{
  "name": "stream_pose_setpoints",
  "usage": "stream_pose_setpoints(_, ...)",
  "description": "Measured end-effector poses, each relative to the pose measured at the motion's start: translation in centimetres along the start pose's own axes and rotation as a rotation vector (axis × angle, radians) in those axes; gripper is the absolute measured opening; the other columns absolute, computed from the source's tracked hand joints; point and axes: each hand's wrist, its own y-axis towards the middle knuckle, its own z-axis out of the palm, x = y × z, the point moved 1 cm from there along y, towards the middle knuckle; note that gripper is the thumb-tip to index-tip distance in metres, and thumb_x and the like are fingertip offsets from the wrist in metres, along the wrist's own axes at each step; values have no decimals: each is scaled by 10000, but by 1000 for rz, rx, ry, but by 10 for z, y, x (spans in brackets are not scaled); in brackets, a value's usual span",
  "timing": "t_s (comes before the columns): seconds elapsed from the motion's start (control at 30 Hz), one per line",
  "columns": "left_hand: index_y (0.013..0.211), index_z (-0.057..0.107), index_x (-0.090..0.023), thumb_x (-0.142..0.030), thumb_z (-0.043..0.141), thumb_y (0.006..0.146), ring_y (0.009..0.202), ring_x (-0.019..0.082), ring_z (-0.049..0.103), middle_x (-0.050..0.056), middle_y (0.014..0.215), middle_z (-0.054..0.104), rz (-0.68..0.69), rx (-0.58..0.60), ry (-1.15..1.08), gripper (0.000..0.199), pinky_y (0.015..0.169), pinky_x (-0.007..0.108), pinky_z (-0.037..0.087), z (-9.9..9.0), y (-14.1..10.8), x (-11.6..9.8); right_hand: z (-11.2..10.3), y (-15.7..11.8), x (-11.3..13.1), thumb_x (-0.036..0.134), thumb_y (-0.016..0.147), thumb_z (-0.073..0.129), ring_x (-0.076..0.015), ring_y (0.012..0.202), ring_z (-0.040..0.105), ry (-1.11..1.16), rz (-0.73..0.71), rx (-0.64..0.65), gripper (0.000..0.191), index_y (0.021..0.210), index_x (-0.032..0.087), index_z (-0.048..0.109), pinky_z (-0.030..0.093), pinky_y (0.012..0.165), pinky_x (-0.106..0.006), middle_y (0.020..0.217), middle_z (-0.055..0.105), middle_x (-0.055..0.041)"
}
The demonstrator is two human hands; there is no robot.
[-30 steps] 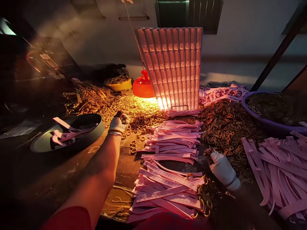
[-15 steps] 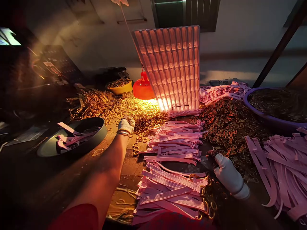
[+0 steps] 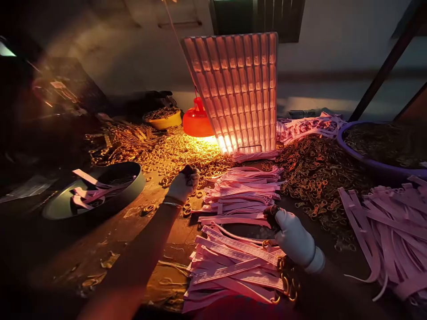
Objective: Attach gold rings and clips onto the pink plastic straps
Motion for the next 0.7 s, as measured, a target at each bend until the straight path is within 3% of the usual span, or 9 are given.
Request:
stream_pose_setpoints(0.1, 798, 548, -127, -252, 390, 1084, 413, 33, 317, -44, 618, 439, -156, 105, -206, 351, 340, 129, 231, 30, -43, 18, 12, 12, 11, 61, 785, 520, -240, 884, 739, 119, 29, -29, 474, 1200, 227, 676, 612, 797, -351, 996, 769, -72)
stream_pose_setpoints(0.17, 830, 559, -129, -268, 303, 1100, 401, 31, 309, -32, 633, 447, -270, 201, -381, 398, 321, 119, 191, 50, -82, 32, 19, 19, 22, 117, 859, 580, -230, 894, 737, 185, 21, -54, 427, 1270, 220, 640, 609, 813, -351, 1025, 768, -81)
stream_pose_setpoints(0.27, 832, 565, -130, -335, 268, 1105, 386, 33, 329, -33, 603, 431, -554, 356, -767, 452, 311, 111, 175, 77, -135, 49, 25, 24, 42, 174, 926, 622, -224, 976, 718, 189, -74, -129, 455, 1374, 233, 571, 593, 899, -372, 1106, 748, -93)
stream_pose_setpoints(0.33, 788, 562, -129, -363, 244, 1104, 368, 39, 319, -41, 550, 390, -688, 385, -860, 506, 308, 113, 169, 91, -160, 58, 24, 21, 52, 181, 947, 634, -218, 1026, 706, 193, -144, -162, 470, 1402, 254, 546, 582, 940, -368, 1165, 729, -94)
stream_pose_setpoints(0.53, 850, 664, -90, -328, 241, 1097, 327, 34, 279, -12, 513, 453, -805, 359, -704, 545, 300, 112, 206, 112, -188, 86, 16, 1, 54, 129, 942, 574, -228, 1032, 695, 202, -185, -123, 405, 1315, 278, 623, 570, 938, -387, 1133, 726, -76)
stream_pose_setpoints(0.63, 859, 680, -79, -310, 246, 1093, 341, 41, 335, 23, 544, 522, -826, 368, -696, 545, 302, 112, 240, 115, -192, 94, 12, -6, 53, 168, 921, 598, -223, 983, 692, 294, -77, -55, 319, 1216, 256, 680, 564, 924, -389, 1097, 734, -75)
stream_pose_setpoints(0.7, 841, 679, -82, -361, 259, 1089, 367, 61, 404, 50, 574, 564, -842, 375, -719, 562, 300, 124, 263, 114, -193, 97, 10, -9, 54, 234, 920, 640, -207, 928, 692, 460, 96, -58, 258, 1172, 248, 693, 573, 885, -372, 1054, 744, -62)
